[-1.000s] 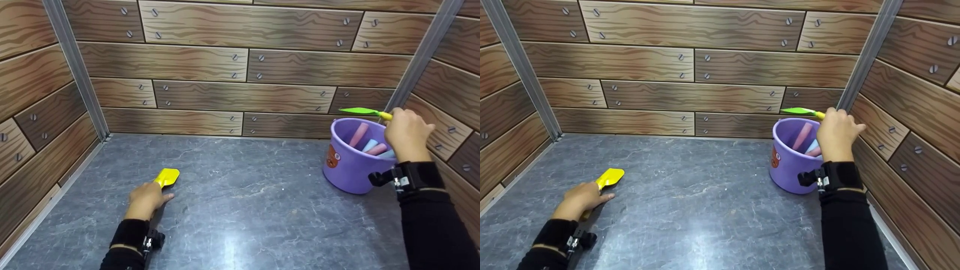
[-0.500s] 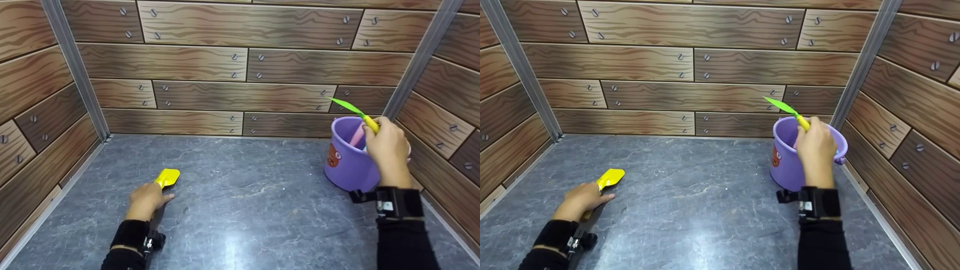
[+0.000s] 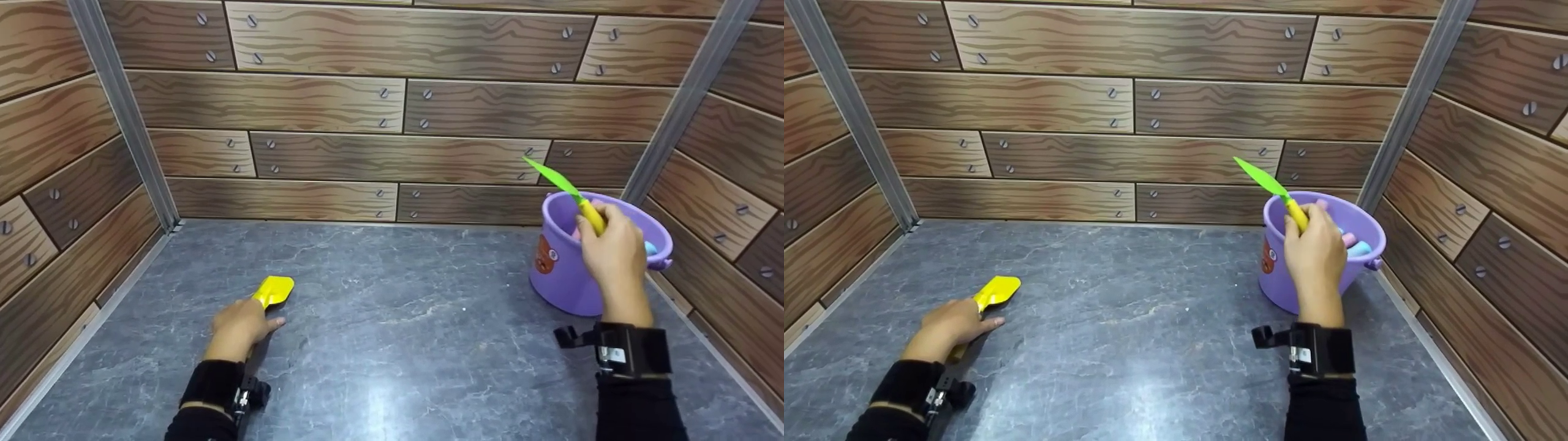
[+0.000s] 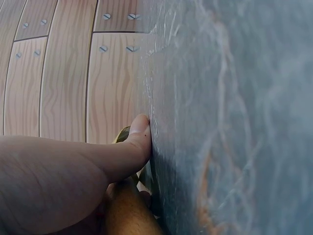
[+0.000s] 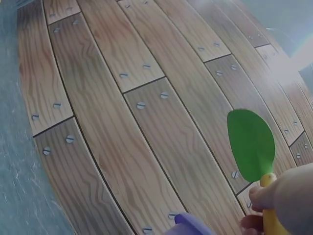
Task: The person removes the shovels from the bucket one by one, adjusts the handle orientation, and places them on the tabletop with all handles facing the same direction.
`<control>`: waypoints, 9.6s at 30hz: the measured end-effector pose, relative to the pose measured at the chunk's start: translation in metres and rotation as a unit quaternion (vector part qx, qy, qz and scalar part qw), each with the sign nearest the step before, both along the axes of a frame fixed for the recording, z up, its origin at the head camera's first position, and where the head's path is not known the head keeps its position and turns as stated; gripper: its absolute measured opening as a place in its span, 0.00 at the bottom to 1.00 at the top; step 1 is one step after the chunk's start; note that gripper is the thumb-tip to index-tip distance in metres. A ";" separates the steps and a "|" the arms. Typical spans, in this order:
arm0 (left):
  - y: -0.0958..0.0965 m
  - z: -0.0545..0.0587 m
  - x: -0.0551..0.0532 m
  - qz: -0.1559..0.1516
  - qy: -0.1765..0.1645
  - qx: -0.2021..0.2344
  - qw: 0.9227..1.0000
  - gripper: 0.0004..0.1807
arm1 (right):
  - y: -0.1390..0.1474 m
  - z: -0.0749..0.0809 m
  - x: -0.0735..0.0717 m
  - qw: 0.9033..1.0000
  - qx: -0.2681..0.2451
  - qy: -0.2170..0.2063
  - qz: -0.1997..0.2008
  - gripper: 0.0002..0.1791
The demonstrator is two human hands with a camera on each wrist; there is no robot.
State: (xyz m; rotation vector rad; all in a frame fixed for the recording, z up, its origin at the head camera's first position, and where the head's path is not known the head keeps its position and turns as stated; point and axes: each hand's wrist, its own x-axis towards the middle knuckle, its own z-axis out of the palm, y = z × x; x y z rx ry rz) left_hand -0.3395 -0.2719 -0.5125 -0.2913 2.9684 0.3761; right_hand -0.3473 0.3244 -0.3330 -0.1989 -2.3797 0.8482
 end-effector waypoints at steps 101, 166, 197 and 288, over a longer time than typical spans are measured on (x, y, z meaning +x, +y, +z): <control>0.089 0.106 0.054 -0.041 0.349 0.002 0.936 0.31 | -0.113 -0.034 0.021 0.973 0.043 0.029 0.226 0.09; 0.203 0.100 0.092 -0.209 0.214 0.499 0.813 0.22 | -0.226 -0.088 0.096 0.908 0.080 0.106 0.396 0.19; 0.193 0.117 0.091 -0.140 0.233 0.589 0.761 0.19 | -0.222 -0.087 0.089 0.903 0.041 0.050 0.424 0.06; 0.063 -0.005 -0.021 -0.063 0.056 0.127 0.988 0.13 | -0.184 -0.052 0.071 0.944 0.125 -0.112 0.283 0.14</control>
